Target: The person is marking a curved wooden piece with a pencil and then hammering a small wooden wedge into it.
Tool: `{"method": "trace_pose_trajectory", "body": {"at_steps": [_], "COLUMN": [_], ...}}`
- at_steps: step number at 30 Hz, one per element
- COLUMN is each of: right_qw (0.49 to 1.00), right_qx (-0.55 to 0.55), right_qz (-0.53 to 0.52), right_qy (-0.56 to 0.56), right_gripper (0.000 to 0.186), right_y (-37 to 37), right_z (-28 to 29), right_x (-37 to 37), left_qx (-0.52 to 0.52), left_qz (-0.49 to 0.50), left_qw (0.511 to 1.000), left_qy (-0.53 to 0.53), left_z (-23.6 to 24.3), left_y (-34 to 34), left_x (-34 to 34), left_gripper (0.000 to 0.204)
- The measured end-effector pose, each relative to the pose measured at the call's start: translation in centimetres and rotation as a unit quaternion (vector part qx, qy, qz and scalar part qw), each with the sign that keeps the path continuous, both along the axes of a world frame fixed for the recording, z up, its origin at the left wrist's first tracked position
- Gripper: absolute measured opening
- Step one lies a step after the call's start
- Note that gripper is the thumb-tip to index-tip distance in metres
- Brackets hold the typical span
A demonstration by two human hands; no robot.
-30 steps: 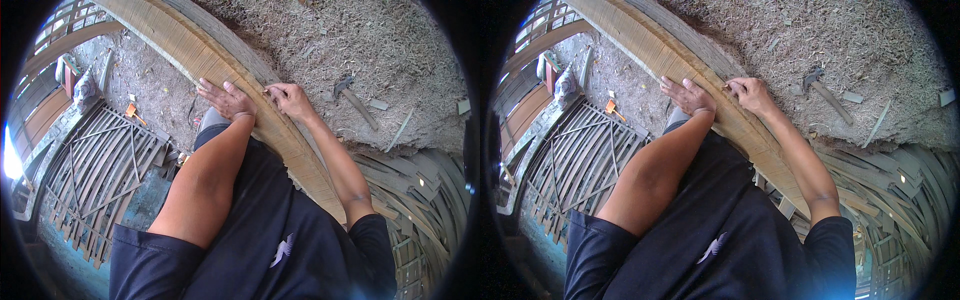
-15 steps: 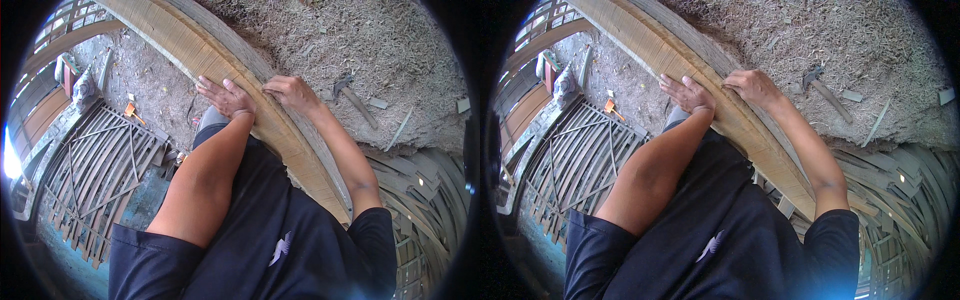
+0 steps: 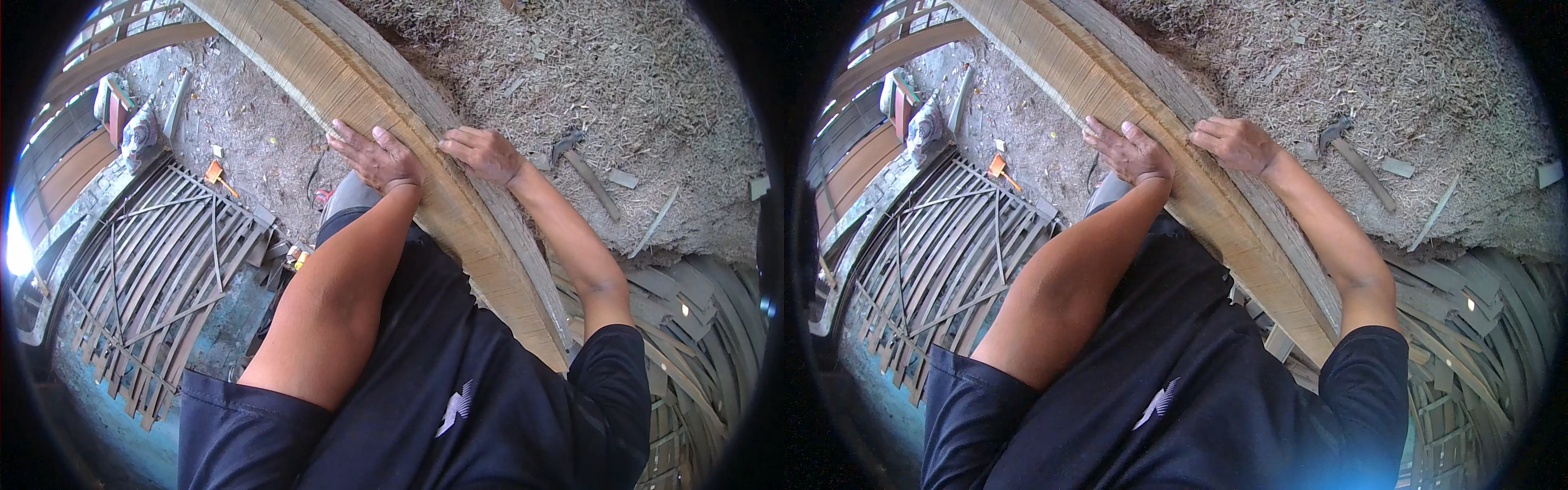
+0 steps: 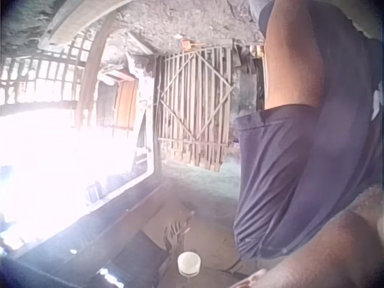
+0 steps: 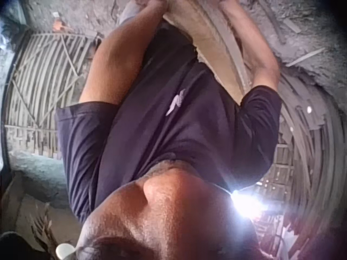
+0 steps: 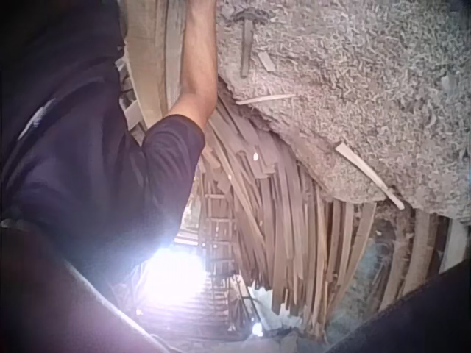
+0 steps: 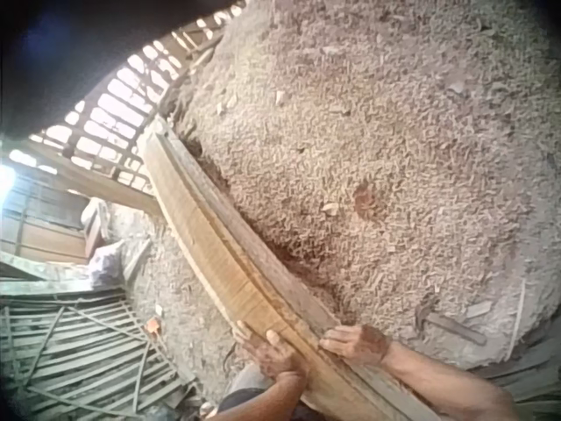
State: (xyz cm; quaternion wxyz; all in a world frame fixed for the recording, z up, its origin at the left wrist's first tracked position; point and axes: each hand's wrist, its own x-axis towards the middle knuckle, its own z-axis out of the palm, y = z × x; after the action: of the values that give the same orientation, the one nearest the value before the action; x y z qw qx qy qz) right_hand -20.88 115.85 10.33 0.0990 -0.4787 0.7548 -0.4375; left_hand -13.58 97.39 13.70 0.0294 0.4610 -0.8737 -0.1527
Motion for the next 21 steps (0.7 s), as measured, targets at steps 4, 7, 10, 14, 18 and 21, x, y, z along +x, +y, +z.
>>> {"method": "trace_pose_trajectory", "body": {"at_steps": [4,7,10,14,18,21], "right_qw": [0.996,0.995,0.998,0.999,1.000,1.000], "right_qx": [-0.010,0.088,0.038,0.024,0.011,0.003], "right_qz": [-0.083,-0.026,0.031,-0.006,-0.007,-0.010], "right_qy": [0.009,-0.028,-0.029,-0.029,-0.015,-0.010], "right_gripper": [0.011,0.011,0.019,0.023,0.028,0.027], "right_y": [1.0,1.3,0.6,-0.2,-0.3,-0.4], "right_z": [1.8,2.2,1.7,0.7,0.4,0.4], "right_x": [-3.6,-4.4,-2.8,-0.5,-0.3,-0.6], "left_qx": [0.009,0.017,0.019,0.018,0.015,0.004], "left_qz": [-0.003,-0.001,0.004,0.010,0.004,-0.004], "left_qw": [1.000,1.000,1.000,1.000,1.000,1.000], "left_qy": [0.007,0.016,0.017,0.001,0.015,0.002], "left_z": [0.2,0.4,0.4,0.2,0.0,0.0], "left_y": [0.1,0.2,0.1,0.1,0.1,0.0], "left_x": [0.0,-0.2,-0.4,-0.2,-0.1,-0.2], "left_gripper": [0.075,0.075,0.075,0.075,0.074,0.073]}}
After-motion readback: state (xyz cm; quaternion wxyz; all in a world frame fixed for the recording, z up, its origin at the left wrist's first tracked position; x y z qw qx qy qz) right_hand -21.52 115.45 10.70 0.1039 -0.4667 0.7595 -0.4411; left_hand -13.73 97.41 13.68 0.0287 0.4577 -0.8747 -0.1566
